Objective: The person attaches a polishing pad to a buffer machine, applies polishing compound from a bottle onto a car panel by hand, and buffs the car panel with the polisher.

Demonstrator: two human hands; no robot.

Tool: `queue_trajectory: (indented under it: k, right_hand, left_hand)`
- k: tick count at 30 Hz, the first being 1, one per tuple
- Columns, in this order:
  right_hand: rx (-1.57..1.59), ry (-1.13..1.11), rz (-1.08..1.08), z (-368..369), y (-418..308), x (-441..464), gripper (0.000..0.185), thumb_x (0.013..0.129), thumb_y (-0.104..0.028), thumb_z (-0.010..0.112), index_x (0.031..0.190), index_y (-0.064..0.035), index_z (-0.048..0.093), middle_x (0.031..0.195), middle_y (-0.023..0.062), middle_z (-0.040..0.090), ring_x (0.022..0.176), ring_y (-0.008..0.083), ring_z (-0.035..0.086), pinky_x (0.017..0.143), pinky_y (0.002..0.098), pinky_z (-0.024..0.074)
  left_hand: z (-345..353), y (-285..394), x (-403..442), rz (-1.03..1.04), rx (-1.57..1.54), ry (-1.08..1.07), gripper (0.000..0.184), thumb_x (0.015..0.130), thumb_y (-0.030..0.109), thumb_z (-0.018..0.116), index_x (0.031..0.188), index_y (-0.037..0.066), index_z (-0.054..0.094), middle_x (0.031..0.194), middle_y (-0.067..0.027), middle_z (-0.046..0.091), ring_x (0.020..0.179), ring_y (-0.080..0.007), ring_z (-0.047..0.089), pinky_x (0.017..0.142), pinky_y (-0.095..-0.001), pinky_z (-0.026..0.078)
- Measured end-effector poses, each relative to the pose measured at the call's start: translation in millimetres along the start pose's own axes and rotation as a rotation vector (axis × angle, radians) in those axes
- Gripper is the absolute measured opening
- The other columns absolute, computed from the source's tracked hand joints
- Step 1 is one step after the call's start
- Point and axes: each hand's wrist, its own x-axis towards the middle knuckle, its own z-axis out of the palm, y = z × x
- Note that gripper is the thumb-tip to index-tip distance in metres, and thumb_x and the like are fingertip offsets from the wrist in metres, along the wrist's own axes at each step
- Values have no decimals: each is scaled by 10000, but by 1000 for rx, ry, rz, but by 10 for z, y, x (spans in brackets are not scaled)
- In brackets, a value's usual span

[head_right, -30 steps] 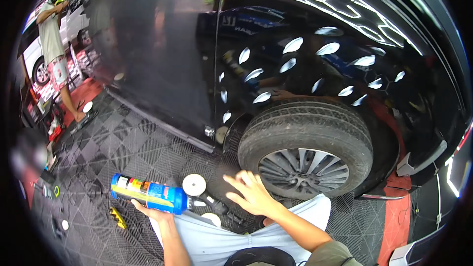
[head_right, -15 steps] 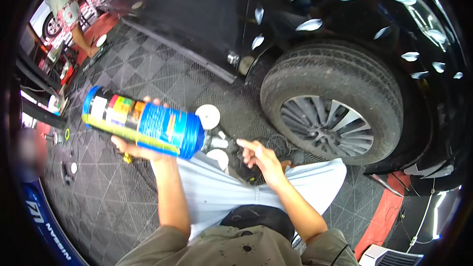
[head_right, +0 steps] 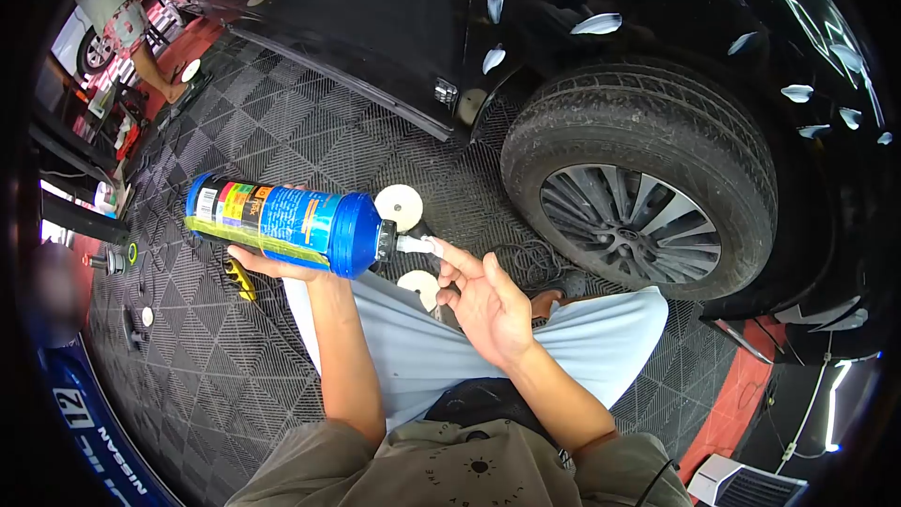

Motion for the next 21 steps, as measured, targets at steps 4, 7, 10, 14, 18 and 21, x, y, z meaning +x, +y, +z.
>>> queue_trajectory:
  k: [4, 7, 10, 14, 18, 21]
  right_hand:
    - [152, -10, 51, 5, 63, 36, 663, 985, -517, 346, 1377, 5, 460, 1041, 8, 541, 989, 137, 475, 883, 331, 383]
    - [300, -34, 92, -48, 114, 66, 637, 982, -512, 367, 1359, -12, 482, 1079, 36, 594, 1009, 166, 523, 892, 365, 410]
    - [377, -1, 135, -95, 70, 79, 605, 982, -477, 386, 1363, -17, 484, 1066, 54, 612, 994, 192, 540, 890, 378, 416]
    - [16, -169, -254, 43, -632, 380, 544, 962, -348, 489, 1366, 15, 474, 994, 51, 574, 930, 173, 491, 826, 316, 389]
    - [-1724, 294, -1335, 424, -1669, 1056, 547, 883, -327, 590, 1355, -62, 514, 975, 73, 513, 913, 223, 464, 817, 349, 357]
    - [-2183, 576, -1435, 732, -1987, 1382, 610, 829, -388, 628, 1345, -84, 517, 974, 54, 479, 906, 224, 451, 807, 400, 310]
  left_hand:
    - [-22, -2, 41, 66, 76, 115, 752, 816, 711, 517, 1263, 107, 494, 1022, -135, 646, 846, -237, 670, 702, -390, 600]
    - [-73, -2, 80, 87, 69, 130, 762, 815, 703, 522, 1257, 83, 488, 1039, -117, 636, 872, -251, 661, 730, -400, 587]
    - [-109, -87, 156, 66, -24, 94, 799, 811, 717, 504, 1278, 70, 477, 1074, -124, 629, 931, -288, 647, 802, -443, 560]
    - [-337, -206, 302, -154, 95, 359, 850, 804, 757, 458, 1320, 81, 459, 1211, -142, 566, 1085, -329, 584, 931, -505, 497]
    - [-721, -192, 379, -278, 46, 283, 775, 849, 709, 438, 1278, 64, 474, 1132, -163, 599, 1016, -340, 614, 879, -509, 525]
    - [-701, -170, 431, -350, -57, 195, 764, 833, 713, 465, 1212, 50, 499, 1050, -178, 625, 920, -335, 644, 773, -495, 565]
